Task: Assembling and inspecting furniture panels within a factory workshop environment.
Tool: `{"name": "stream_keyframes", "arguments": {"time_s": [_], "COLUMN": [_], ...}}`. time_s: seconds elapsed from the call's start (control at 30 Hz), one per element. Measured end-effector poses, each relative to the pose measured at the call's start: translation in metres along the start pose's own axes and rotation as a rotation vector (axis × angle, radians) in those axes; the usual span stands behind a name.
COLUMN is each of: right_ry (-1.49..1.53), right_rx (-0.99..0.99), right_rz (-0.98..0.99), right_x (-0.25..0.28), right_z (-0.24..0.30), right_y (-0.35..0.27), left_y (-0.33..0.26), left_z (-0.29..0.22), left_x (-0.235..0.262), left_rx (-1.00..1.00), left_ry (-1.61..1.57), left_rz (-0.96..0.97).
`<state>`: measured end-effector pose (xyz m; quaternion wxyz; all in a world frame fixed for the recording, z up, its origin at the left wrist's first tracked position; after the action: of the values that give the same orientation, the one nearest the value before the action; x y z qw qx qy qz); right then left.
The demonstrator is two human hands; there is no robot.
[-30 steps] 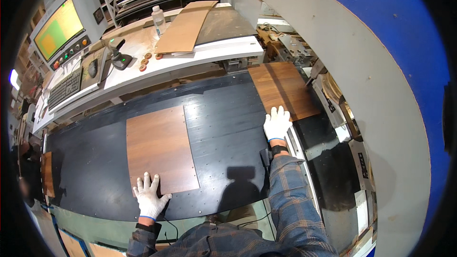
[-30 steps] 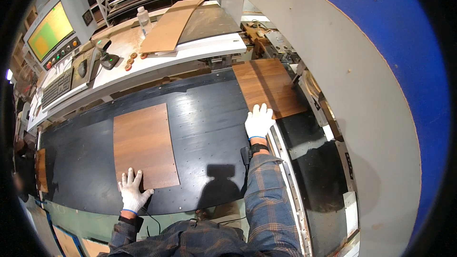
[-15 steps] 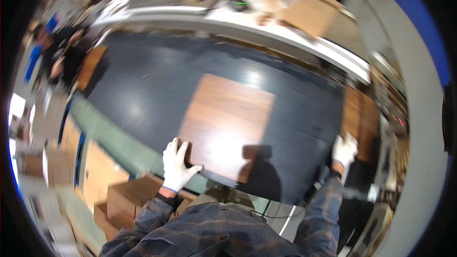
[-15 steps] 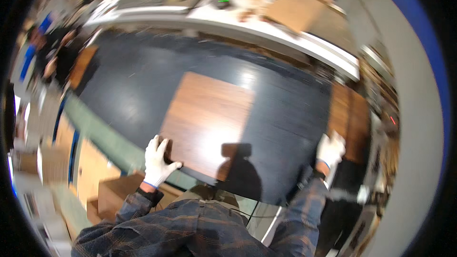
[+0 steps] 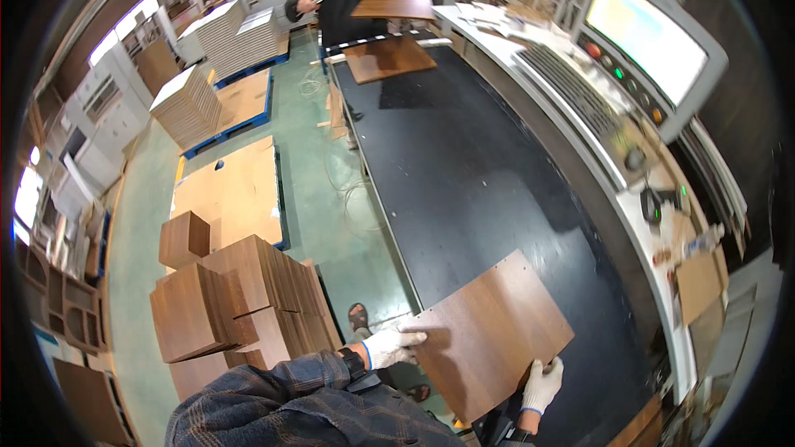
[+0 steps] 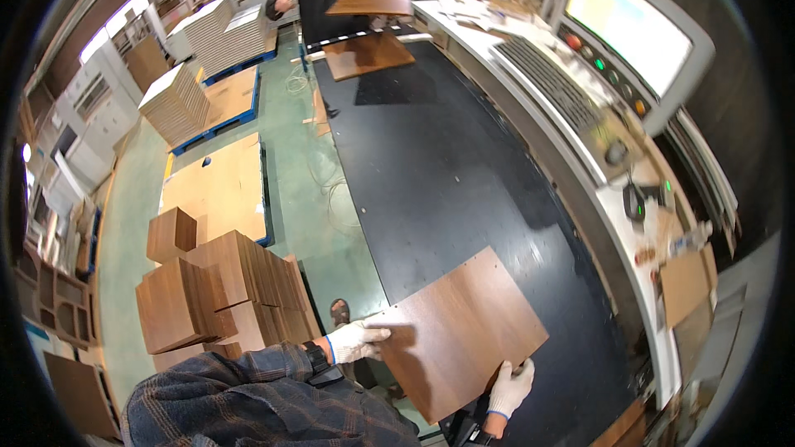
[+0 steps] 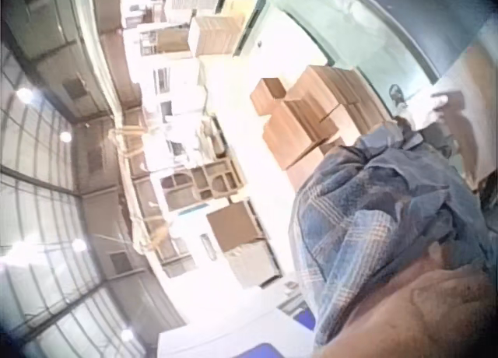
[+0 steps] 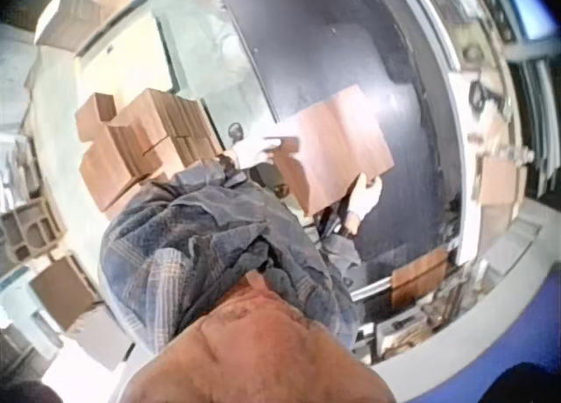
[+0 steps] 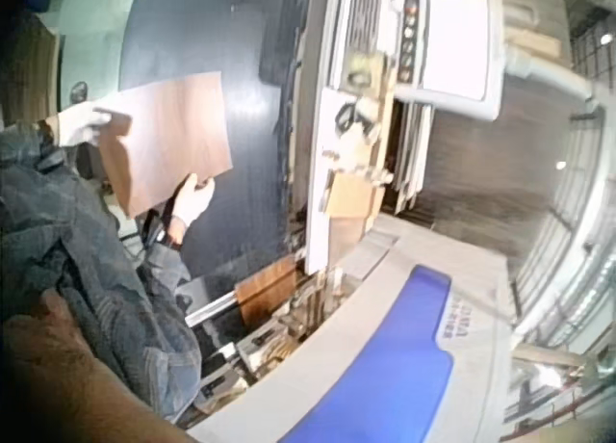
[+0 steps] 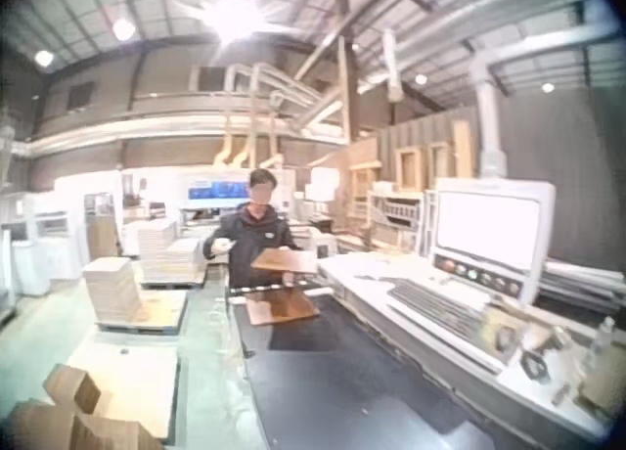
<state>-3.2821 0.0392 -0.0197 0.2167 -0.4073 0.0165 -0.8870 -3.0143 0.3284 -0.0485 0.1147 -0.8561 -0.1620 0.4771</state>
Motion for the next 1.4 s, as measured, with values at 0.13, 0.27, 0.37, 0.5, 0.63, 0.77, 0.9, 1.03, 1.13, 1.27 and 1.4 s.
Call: {"name": "stream_keyframes", "arguments": {"time_s": [0.13, 0.27, 0.37, 0.5, 0.63, 0.77, 0.9, 1.03, 1.13, 1.27, 1.4], "right_ry": [0.927, 1.415, 1.332, 1.283, 1.271, 1.331, 1.354, 1.347, 1.397, 1.426, 1.443], "right_rx": [-0.022, -0.217, -0.280, 0.011, 0.050, 0.155, 0.241, 0.299, 0.276, 0.291, 0.291], "right_rz": [0.304, 0.737, 0.635, 0.823, 0.810, 0.830, 0.808, 0.763, 0.756, 0.723, 0.667], "right_x": [-0.061, -0.148, -0.207, -0.237, -0.273, -0.316, -0.368, -0.426, -0.462, -0.490, -0.523], "right_z": [0.040, 0.113, 0.174, 0.272, 0.355, 0.423, 0.479, 0.538, 0.588, 0.641, 0.686], "right_y": [-0.003, -0.025, -0.029, -0.009, 0.019, 0.059, 0.120, 0.184, 0.226, 0.276, 0.320], "left_y": [-0.010, -0.039, -0.058, -0.066, -0.062, -0.019, 0.007, 0.040, 0.065, 0.107, 0.144], "left_z": [-0.107, -0.207, -0.271, -0.335, -0.369, -0.380, -0.430, -0.509, -0.571, -0.634, -0.695], "left_x": [0.019, 0.052, 0.087, 0.123, 0.152, 0.151, 0.179, 0.205, 0.227, 0.257, 0.291], "left_rx": [-0.070, -0.117, -0.186, -0.266, -0.150, -0.310, -0.195, -0.270, -0.276, -0.303, -0.325], "left_ry": [0.184, 0.339, 0.381, 0.295, 0.308, 0.137, 0.221, 0.286, 0.295, 0.345, 0.414], "left_rz": [-0.084, -0.076, -0.031, -0.074, -0.208, -0.006, -0.045, -0.120, -0.195, -0.232, -0.250]}}
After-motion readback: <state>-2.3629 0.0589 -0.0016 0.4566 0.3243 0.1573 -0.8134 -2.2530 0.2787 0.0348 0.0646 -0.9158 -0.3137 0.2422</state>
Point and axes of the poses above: each hand's wrist, its own y-axis towards the middle knuckle, its own x-axis out of the back of the hand, z = x × y, the point moved 3 cm from there along y, towards the middle knuckle, and after that the axes turned 14 degrees about z, right-handed, at the moved point
